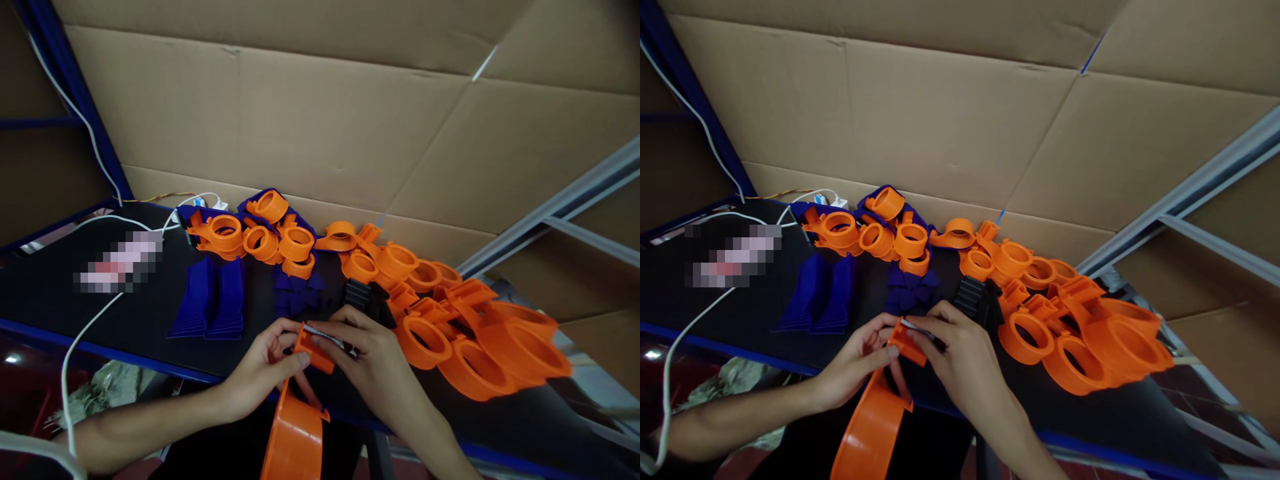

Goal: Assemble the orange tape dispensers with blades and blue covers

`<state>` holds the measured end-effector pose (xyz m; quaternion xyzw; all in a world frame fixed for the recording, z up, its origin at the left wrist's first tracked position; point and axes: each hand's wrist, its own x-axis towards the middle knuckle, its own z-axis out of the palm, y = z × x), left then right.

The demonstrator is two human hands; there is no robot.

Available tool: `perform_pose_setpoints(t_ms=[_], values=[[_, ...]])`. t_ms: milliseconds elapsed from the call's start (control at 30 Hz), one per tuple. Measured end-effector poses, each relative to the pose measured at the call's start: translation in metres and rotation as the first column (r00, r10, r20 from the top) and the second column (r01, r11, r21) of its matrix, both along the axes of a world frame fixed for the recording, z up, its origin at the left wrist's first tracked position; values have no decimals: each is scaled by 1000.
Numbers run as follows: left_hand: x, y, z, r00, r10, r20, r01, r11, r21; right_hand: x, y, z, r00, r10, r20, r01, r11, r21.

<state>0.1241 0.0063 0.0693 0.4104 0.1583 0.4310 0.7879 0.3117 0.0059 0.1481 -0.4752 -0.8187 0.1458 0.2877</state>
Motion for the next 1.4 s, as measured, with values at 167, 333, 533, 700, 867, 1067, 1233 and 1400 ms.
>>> perform_pose_setpoints(t_ms=[167,333,533,700,867,1067,1233,1400], values=[[-2,2,4,999,46,-8,-46,997,-66,9,18,2,997,-75,33,74,996,40],[-2,3,7,998,58,32,-52,988,-145,46,40,0,897,-284,339,243,957,158],[-1,3,7,996,69,62,-59,987,-152,63,44,-16,773,-253,582,206,967,147],[0,4,3,997,66,51,-58,987,-153,57,49,-24,737,-321,595,250,947,201],[1,4,3,995,80,56,-71,987,-143,54,58,-31,750,-295,593,223,956,193],[1,1,9,993,119,27,-113,982,-152,56,54,-21,821,-269,504,195,961,196],[0,0,11,986,158,-57,-164,980,-113,34,19,1,990,30,135,-52,985,165],[-1,-1,10,983,163,-86,-171,980,-96,5,3,-10,993,98,69,-110,970,218]])
